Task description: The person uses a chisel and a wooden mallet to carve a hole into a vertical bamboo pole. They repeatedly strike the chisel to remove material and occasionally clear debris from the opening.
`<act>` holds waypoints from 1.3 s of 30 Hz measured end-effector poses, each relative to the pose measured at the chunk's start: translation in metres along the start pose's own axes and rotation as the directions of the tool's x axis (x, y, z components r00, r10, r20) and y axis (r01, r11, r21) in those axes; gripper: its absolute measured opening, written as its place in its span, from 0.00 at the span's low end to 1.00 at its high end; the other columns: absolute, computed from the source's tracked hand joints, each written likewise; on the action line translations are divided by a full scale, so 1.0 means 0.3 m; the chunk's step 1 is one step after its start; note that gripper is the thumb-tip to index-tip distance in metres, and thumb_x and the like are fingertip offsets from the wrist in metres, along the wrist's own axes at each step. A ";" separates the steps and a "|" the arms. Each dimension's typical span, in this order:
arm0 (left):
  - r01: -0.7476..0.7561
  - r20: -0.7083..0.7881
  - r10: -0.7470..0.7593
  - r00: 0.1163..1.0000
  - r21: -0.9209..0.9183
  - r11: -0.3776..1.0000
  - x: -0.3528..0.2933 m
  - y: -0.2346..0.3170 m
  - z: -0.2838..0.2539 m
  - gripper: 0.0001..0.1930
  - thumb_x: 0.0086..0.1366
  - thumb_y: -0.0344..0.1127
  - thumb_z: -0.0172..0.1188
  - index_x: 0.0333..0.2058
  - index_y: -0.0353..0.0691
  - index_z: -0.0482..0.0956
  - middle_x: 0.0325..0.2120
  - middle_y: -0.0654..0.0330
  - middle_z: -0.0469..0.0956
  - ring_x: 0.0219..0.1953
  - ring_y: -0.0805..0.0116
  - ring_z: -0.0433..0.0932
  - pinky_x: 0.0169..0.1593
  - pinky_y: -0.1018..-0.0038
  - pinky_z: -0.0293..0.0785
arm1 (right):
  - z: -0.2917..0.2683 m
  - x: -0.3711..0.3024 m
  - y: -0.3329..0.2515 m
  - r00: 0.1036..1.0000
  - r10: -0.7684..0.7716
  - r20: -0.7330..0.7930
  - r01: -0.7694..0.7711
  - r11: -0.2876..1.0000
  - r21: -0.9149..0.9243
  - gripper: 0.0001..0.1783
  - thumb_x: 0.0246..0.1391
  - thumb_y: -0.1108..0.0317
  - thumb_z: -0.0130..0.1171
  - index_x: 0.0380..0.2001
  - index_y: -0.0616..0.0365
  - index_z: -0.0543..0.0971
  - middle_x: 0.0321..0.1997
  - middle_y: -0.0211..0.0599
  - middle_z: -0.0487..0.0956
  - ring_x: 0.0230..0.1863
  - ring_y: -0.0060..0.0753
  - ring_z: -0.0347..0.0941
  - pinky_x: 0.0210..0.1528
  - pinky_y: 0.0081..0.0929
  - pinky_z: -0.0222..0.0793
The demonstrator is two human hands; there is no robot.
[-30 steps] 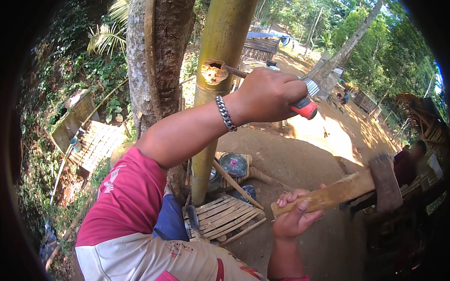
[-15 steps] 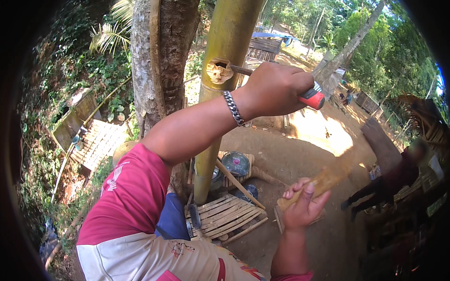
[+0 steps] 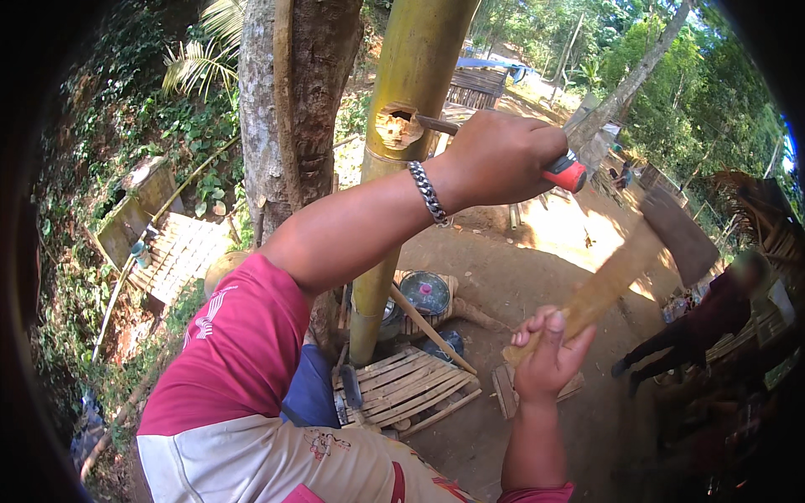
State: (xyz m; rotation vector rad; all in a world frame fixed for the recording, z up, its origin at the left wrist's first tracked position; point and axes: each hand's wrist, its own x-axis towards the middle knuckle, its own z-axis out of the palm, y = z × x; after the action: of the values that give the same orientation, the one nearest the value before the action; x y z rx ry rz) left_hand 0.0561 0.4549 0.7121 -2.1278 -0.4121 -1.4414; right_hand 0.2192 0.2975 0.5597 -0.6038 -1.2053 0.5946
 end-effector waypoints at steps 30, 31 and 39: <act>0.101 0.067 -0.104 0.992 0.041 0.994 0.050 -0.011 0.032 0.12 0.59 0.46 0.69 0.29 0.46 0.78 0.23 0.57 0.81 0.27 0.52 0.83 0.30 0.57 0.78 | -0.014 0.085 -0.026 0.996 0.054 -0.072 -0.052 0.998 0.040 0.24 0.74 0.65 0.47 0.68 0.54 0.57 0.31 0.33 0.70 0.24 0.22 0.66 0.27 0.24 0.70; 0.105 0.074 -0.108 0.991 0.042 0.994 0.052 -0.009 0.029 0.12 0.60 0.46 0.69 0.29 0.46 0.78 0.23 0.57 0.81 0.27 0.52 0.83 0.30 0.57 0.77 | 0.037 0.087 -0.053 0.977 -0.057 -0.205 0.087 0.986 0.140 0.22 0.74 0.65 0.47 0.66 0.55 0.58 0.31 0.32 0.70 0.24 0.21 0.67 0.27 0.23 0.69; 0.116 0.112 -0.121 0.986 0.047 0.992 0.056 -0.017 0.036 0.10 0.59 0.43 0.68 0.30 0.45 0.78 0.24 0.57 0.81 0.29 0.51 0.83 0.31 0.57 0.78 | 0.070 0.117 -0.039 0.974 -0.084 -0.209 0.107 0.989 0.099 0.18 0.74 0.64 0.48 0.61 0.57 0.61 0.29 0.31 0.69 0.22 0.20 0.66 0.25 0.22 0.68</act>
State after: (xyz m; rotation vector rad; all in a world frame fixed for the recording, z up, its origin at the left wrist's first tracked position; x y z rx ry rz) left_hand 0.0682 0.4647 0.7259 -2.1924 -0.6154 -1.3667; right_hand 0.2088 0.3163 0.5964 -0.4982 -0.9962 0.5008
